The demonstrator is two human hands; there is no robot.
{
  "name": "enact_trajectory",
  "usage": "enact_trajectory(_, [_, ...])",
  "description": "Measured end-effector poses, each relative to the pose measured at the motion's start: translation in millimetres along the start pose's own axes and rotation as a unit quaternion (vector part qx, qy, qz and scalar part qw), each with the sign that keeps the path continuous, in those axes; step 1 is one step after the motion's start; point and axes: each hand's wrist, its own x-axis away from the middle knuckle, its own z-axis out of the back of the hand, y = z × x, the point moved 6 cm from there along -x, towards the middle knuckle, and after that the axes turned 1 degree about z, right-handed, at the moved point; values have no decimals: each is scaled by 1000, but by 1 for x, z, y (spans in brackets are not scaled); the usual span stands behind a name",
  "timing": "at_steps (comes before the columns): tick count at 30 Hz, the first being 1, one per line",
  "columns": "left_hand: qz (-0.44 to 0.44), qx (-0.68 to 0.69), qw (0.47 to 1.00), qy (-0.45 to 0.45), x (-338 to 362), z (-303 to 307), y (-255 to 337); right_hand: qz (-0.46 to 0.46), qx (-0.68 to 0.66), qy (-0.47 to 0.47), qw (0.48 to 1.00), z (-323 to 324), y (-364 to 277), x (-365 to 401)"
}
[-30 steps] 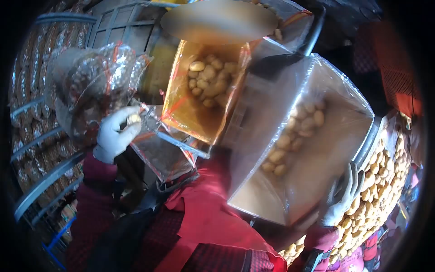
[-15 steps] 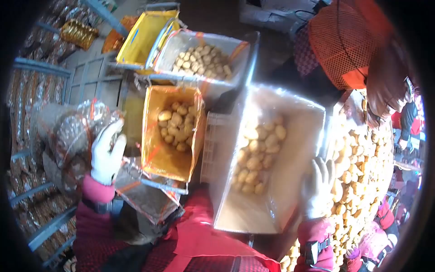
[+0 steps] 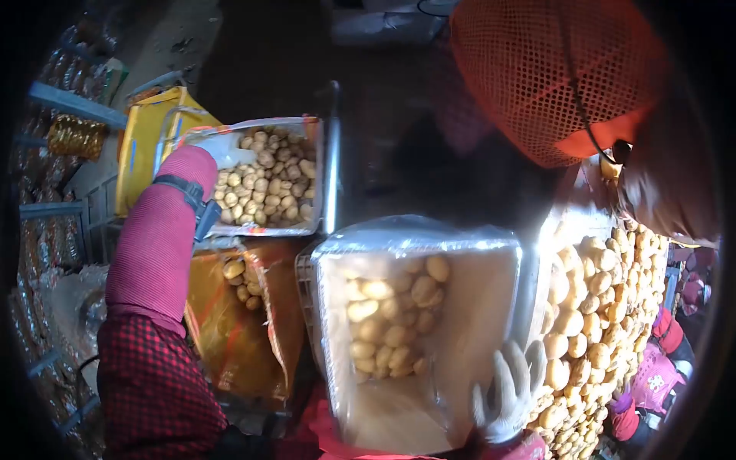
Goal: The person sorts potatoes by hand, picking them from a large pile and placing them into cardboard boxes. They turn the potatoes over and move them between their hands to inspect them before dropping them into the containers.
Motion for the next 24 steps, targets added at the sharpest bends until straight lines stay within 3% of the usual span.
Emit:
enact_trajectory(3, [18, 90, 996, -3, -72, -46, -21, -2, 11, -14, 1000, -4, 6, 5])
enact_trajectory(6, [-56, 112, 991, 42, -81, -45, -10, 11, 22, -17, 1000, -9, 10, 8])
enact_trajectory(7, [4, 73, 997, -7, -82, -42, -12, 17, 21, -21, 999, -9, 11, 8])
enact_trajectory(9, [-21, 135, 989, -50, -67, -37, 3, 16, 20, -28, 999, -7, 9, 7])
enact_trajectory(11, [-116, 117, 986, 32, -74, -45, 15, 10, 24, -40, 999, -5, 8, 5])
enact_trajectory(12, [-94, 12, 995, -10, -78, -60, 30, 8, 23, -43, 999, -5, 6, 5])
enact_trajectory(14, [-111, -66, 990, -58, -51, -74, 52, -6, 23, -39, 999, -6, 6, 6])
enact_trajectory(15, [-156, -41, 985, -63, -39, -76, 58, -14, 25, -37, 999, -5, 7, 8])
enact_trajectory(18, [-39, -62, 975, -211, 0, -48, 58, -36, -4, -40, 999, -3, 5, 5])
enact_trajectory(19, [-57, -44, 976, -208, 8, -40, 53, -34, -5, -37, 999, -1, 2, 2])
enact_trajectory(22, [3, -75, 989, -129, 14, -30, 17, -34, -6, -40, 999, -1, 3, 2])
enact_trajectory(23, [-56, -102, 984, -135, 2, -40, 0, -19, -20, -33, 999, -3, 6, 4])
enact_trajectory(24, [-50, -77, 990, -110, -2, -44, -20, -16, -19, -31, 999, -2, 5, 3])
